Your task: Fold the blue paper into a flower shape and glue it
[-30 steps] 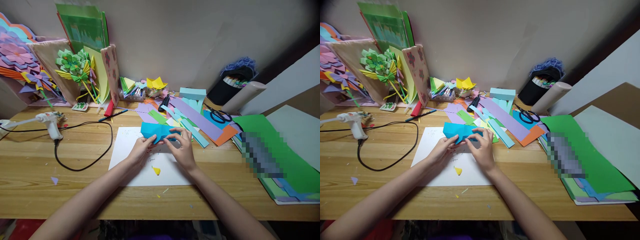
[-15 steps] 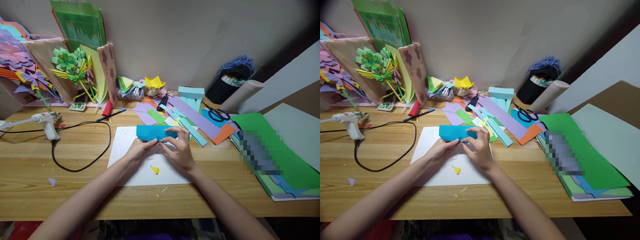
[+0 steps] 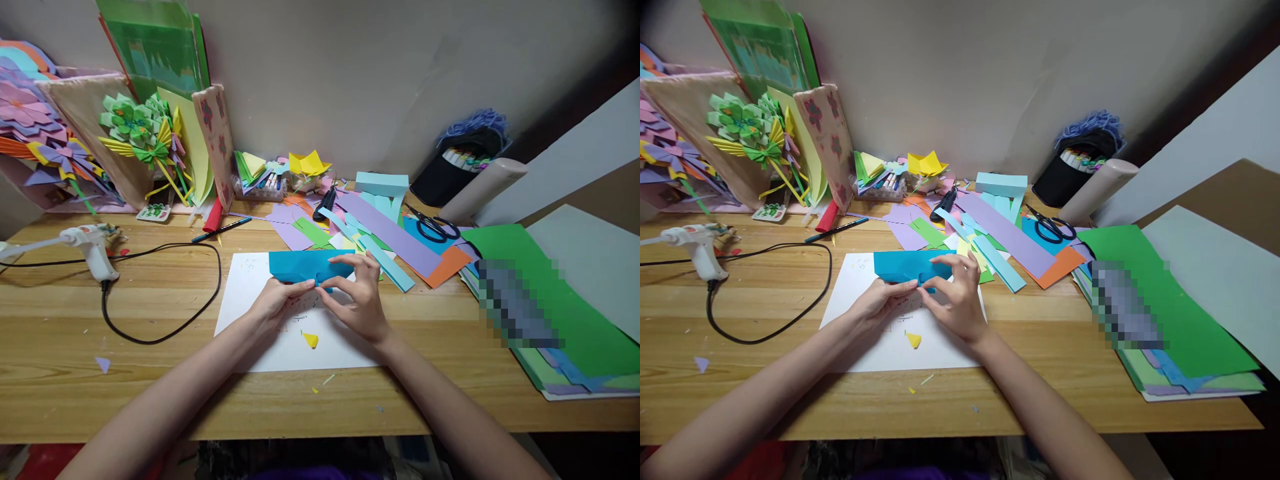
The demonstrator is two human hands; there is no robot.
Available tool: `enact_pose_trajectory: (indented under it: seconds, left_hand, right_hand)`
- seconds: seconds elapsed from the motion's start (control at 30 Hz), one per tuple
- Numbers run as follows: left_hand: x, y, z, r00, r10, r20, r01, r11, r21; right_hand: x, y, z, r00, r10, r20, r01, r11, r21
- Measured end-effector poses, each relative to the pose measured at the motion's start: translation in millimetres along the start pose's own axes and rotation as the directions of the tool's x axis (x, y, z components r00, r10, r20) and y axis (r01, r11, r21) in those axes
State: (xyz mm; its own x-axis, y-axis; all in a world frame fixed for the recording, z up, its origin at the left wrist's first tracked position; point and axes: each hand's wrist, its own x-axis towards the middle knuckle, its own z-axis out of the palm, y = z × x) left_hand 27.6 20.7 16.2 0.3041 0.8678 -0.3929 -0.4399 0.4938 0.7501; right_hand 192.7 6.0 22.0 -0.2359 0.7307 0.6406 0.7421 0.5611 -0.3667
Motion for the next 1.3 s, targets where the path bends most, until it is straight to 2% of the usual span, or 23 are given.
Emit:
enact_pose_trajectory:
  seconds: [0.13, 0.33, 0.6, 0.77, 0.97, 1.03, 1.1, 1.2, 1.3]
  left_hand:
    - [0.8, 0.9, 0.1, 0.999, -0.011, -0.031, 0.011, 1.000, -0.009]
    - [0.6, -1.7, 1.2, 0.999, 0.043, 0.000, -0.043, 0.999, 0.003]
    - [2.1, -4.2, -0.6, 0.990, 0.091, -0.110, -0.073, 0.985, 0.159]
    - [2.1, -4.7, -0.7, 0.985, 0.129, -0.119, -0.103, 0.973, 0.208]
    - [0.8, 0.1, 1.3, 0.972, 0.192, -0.134, -0.130, 0.919, 0.372]
    - [1.0, 0.9, 2.4, 0.963, 0.241, -0.118, -0.170, 0.888, 0.428]
    - [1.5, 0.4, 2.9, 0.955, 0.285, -0.086, -0.215, 0.859, 0.464]
    - [3.3, -2.2, 1.8, 0.958, 0.286, -0.008, -0.248, 0.845, 0.474]
    - [5.5, -4.6, -0.6, 0.964, 0.262, 0.039, -0.251, 0.858, 0.448]
  right_hand:
    - [-0.5, -0.6, 0.1, 1.000, -0.002, -0.003, 0.002, 1.000, -0.006]
    - [-0.9, -1.6, 1.6, 1.000, 0.011, -0.012, -0.011, 1.000, -0.013]
    - [-1.9, -2.4, 3.1, 0.999, 0.035, -0.006, -0.035, 0.999, -0.003]
    - [-0.5, -4.1, 1.9, 0.998, 0.063, -0.013, -0.063, 0.998, 0.024]
    - [1.7, -1.0, 1.2, 0.983, 0.178, -0.048, -0.175, 0.982, 0.069]
    - [2.5, 0.5, 2.2, 0.969, 0.241, -0.055, -0.233, 0.964, 0.125]
    - [3.4, 1.7, 3.3, 0.945, 0.326, -0.015, -0.313, 0.918, 0.245]
    - [4.9, 3.9, 4.3, 0.874, 0.458, 0.165, -0.483, 0.771, 0.415]
    - [5.4, 6.7, 5.1, 0.769, 0.532, 0.354, -0.639, 0.648, 0.416]
